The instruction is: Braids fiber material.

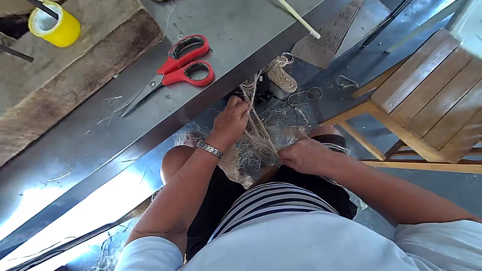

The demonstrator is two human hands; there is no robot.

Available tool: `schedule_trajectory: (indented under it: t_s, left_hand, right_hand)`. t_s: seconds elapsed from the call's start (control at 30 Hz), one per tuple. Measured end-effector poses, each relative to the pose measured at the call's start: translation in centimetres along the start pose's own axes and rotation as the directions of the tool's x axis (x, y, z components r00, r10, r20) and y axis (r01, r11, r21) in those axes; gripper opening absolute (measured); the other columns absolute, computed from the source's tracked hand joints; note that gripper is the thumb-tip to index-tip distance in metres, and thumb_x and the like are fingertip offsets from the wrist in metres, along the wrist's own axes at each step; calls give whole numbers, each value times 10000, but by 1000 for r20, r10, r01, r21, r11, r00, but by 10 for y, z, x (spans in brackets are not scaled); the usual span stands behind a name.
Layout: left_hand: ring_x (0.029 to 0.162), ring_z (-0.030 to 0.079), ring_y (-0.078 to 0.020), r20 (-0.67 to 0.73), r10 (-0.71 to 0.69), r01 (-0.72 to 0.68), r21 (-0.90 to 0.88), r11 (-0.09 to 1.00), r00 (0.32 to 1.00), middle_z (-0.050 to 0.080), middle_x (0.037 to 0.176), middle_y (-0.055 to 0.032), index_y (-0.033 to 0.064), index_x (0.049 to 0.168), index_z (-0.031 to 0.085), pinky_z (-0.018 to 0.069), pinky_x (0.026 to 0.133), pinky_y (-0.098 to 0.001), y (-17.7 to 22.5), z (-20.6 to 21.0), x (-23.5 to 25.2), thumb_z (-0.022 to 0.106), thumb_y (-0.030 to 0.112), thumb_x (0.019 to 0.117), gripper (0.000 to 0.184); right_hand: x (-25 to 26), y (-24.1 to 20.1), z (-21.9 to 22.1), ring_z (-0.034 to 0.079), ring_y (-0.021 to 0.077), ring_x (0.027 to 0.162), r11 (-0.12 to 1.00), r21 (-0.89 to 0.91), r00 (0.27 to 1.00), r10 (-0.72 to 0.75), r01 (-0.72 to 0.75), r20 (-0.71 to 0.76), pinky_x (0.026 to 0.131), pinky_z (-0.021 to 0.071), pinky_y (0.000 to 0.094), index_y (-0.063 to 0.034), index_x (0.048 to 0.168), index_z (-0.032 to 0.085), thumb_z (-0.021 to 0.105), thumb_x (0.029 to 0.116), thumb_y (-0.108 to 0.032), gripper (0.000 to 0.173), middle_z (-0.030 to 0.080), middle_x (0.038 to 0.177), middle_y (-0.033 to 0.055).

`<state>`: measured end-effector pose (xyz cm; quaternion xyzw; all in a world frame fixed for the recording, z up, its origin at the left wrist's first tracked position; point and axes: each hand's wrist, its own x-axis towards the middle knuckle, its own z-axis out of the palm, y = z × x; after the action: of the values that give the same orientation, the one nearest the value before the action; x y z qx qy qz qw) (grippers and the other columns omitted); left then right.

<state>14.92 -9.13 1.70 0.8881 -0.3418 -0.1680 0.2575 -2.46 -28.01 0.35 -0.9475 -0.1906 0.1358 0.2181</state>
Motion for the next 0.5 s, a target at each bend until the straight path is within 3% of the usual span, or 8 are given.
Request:
schedule_trajectory:
  t_s: [0.1, 0.2, 0.23, 0.3, 0.37, 0.5]
  left_hand:
    - [1018, 602, -316, 5, 10, -10, -100, 995, 1000, 585, 1126, -194, -36, 966, 640, 494, 857, -523, -16, -3, 2, 476, 145, 1059, 261]
    - [756, 506, -128, 50, 52, -33, -316, 948, 997, 519, 900, -84, -2, 865, 580, 428, 665, -289, -22, -9, 1, 484, 124, 1052, 245]
    - [701, 490, -77, 72, 58, -25, -396, 918, 996, 518, 862, -54, 14, 850, 570, 407, 618, -231, -21, -11, -1, 489, 118, 1047, 237]
    - [688, 487, -33, 121, 97, -26, -483, 875, 988, 536, 874, -35, 18, 845, 584, 390, 594, -183, -19, -12, -8, 506, 105, 1029, 218]
    - [719, 491, -30, 186, 157, -45, -498, 866, 970, 538, 904, -33, 12, 846, 602, 398, 608, -184, -17, -6, -15, 517, 87, 1003, 193]
    - [773, 509, -93, 348, 218, -34, -466, 884, 912, 562, 920, -52, 13, 851, 629, 425, 670, -271, -12, 7, -28, 523, 82, 996, 192]
  right_hand:
    - [-3, 14, -16, 694, 328, 730, 996, 40, 994, 77, -80, 74, 656, 543, 573, -50, 927, 735, 630, 1019, -307, 293, 681, 749, 125]
    - [5, 47, -23, 702, 417, 886, 954, 13, 944, 296, -301, 147, 768, 517, 673, -52, 991, 748, 577, 1048, -379, 373, 716, 883, 186]
    - [10, 58, -25, 692, 437, 960, 930, -14, 916, 363, -367, 168, 819, 499, 695, -65, 1055, 749, 581, 1041, -421, 395, 724, 959, 200]
    - [24, 74, -31, 630, 474, 1168, 907, 53, 900, 404, -417, 162, 972, 435, 733, -73, 1305, 701, 608, 1020, -452, 483, 698, 1214, 235]
    - [47, 81, -40, 598, 403, 1263, 879, 287, 924, 378, -380, 64, 1089, 407, 640, -27, 1379, 629, 557, 1066, -326, 438, 651, 1322, 222]
    - [112, 87, -47, 640, 239, 1150, 659, 728, 864, 464, -189, -196, 1013, 506, 435, -2, 1367, 602, 456, 1092, -252, 399, 657, 1269, 175]
